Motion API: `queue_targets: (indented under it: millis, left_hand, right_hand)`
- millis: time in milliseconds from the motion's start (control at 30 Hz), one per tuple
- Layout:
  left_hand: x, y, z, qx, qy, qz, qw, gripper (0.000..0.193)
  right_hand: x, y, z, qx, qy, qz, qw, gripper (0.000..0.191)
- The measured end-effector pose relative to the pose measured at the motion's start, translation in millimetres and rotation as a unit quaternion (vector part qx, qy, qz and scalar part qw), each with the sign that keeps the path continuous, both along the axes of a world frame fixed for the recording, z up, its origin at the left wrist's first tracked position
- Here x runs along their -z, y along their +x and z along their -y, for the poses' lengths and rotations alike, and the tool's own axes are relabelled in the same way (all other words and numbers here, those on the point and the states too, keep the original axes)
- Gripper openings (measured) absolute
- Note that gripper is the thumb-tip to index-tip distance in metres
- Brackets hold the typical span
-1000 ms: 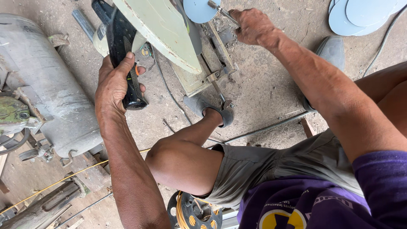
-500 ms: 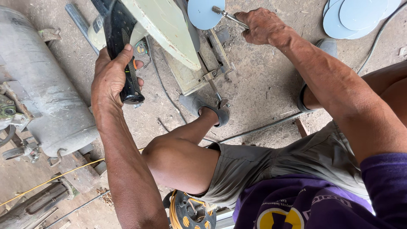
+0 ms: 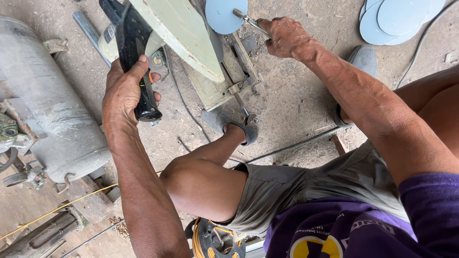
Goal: The person uses a bench grinder to smooth the edges of circular metal discs. They hold each disc with pliers against the spinning wheel, rotate it to grind all edges, then place the finished disc on a stack on the floor.
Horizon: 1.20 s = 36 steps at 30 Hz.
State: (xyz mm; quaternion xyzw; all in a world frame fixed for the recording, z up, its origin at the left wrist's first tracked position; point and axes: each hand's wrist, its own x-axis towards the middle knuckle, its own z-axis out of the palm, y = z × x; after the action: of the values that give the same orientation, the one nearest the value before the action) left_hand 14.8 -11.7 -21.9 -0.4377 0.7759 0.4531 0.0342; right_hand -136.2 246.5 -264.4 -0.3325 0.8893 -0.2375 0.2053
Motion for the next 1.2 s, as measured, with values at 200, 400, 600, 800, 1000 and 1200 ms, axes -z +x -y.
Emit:
queue_targets:
  millis: [200, 400, 600, 800, 1000, 1200]
  left_hand:
    - [0, 1, -1, -0.006, -0.012, -0.001, 1.0, 0.039]
    - [0, 2, -2, -0.004, -0.012, 0.001, 1.0, 0.039]
    - [-3, 3, -2, -0.005, -0.006, 0.007, 1.0, 0.037]
    - [-2, 6, -1, -0.012, -0.011, 0.005, 1.0, 0.037]
    - [-2, 3, 0, -0.005, 0.002, -0.007, 1.0, 0.036]
    - [-2, 2, -1, -0.007, -0.007, -0.005, 1.0, 0.034]
  right_hand:
    - [3, 1, -5, -0.011, 0.036, 0.013, 0.999, 0.066]
    - [3, -2, -14, -0.026, 0.032, 0.032, 0.999, 0.066]
    - [-7, -18, -31, -0.061, 0.04, 0.043, 0.996, 0.063]
    - [-22, -39, -60, -0.095, 0.1, 0.092, 0.986, 0.059]
    - [-15, -37, -44, -0.063, 0.064, -0.001, 0.996, 0.057]
    - [-13, -40, -29, -0.05, -0.004, 0.056, 0.997, 0.056]
